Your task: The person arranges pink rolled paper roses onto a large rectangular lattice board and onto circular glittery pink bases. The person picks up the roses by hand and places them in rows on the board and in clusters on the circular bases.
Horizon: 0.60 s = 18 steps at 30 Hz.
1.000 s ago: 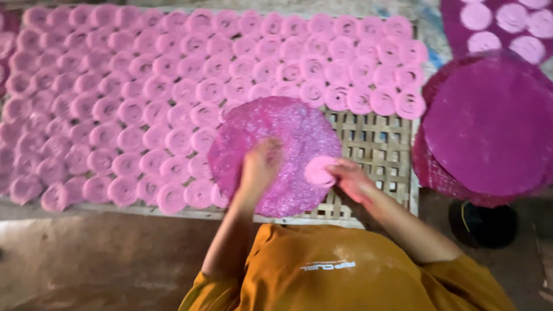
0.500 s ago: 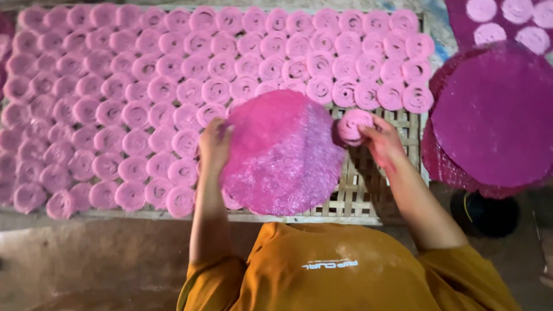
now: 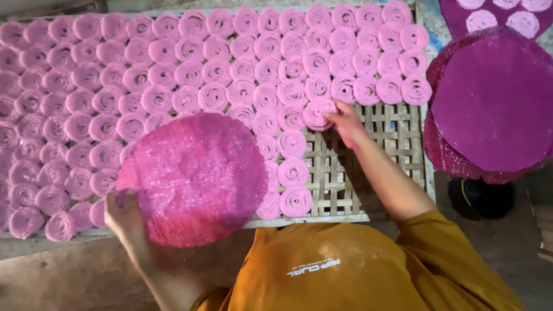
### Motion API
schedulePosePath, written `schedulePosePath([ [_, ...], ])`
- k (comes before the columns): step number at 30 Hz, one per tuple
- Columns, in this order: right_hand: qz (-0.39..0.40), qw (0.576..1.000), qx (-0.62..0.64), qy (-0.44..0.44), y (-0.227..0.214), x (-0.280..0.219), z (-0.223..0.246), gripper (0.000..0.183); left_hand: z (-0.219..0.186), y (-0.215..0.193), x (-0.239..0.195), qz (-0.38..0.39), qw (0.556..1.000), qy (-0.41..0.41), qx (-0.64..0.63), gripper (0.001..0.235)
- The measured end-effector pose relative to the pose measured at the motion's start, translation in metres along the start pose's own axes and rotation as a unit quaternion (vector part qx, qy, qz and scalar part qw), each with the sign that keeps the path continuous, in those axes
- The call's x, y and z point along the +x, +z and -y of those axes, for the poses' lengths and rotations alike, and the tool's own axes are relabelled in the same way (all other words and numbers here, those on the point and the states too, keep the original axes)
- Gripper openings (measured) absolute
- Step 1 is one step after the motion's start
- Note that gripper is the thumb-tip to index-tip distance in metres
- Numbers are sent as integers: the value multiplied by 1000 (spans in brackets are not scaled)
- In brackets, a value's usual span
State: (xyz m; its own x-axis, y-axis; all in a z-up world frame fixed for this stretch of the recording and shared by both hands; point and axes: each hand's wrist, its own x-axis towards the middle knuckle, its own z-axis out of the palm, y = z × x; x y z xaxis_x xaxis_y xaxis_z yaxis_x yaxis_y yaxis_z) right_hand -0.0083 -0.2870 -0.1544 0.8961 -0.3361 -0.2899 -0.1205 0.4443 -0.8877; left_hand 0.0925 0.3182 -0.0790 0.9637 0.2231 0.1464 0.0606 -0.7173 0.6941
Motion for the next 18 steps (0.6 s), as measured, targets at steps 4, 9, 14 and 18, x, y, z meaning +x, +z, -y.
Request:
schedulePosePath([
  [4,-59,890,-417,-172,13,-6,2,51,2,18,0,14,999,45,18,20],
  [9,-67,774,-584,-234,29,-27,22,63,-12,31,11,39,998,42,41,22],
  [14,-128,740,-615,-243,40,-50,43,57,-38,29,13,56,995,68,55,20],
  [18,-93,762,-604,-212,51,-73,56,36,-107,15,4,192,967,-63,-156,19],
])
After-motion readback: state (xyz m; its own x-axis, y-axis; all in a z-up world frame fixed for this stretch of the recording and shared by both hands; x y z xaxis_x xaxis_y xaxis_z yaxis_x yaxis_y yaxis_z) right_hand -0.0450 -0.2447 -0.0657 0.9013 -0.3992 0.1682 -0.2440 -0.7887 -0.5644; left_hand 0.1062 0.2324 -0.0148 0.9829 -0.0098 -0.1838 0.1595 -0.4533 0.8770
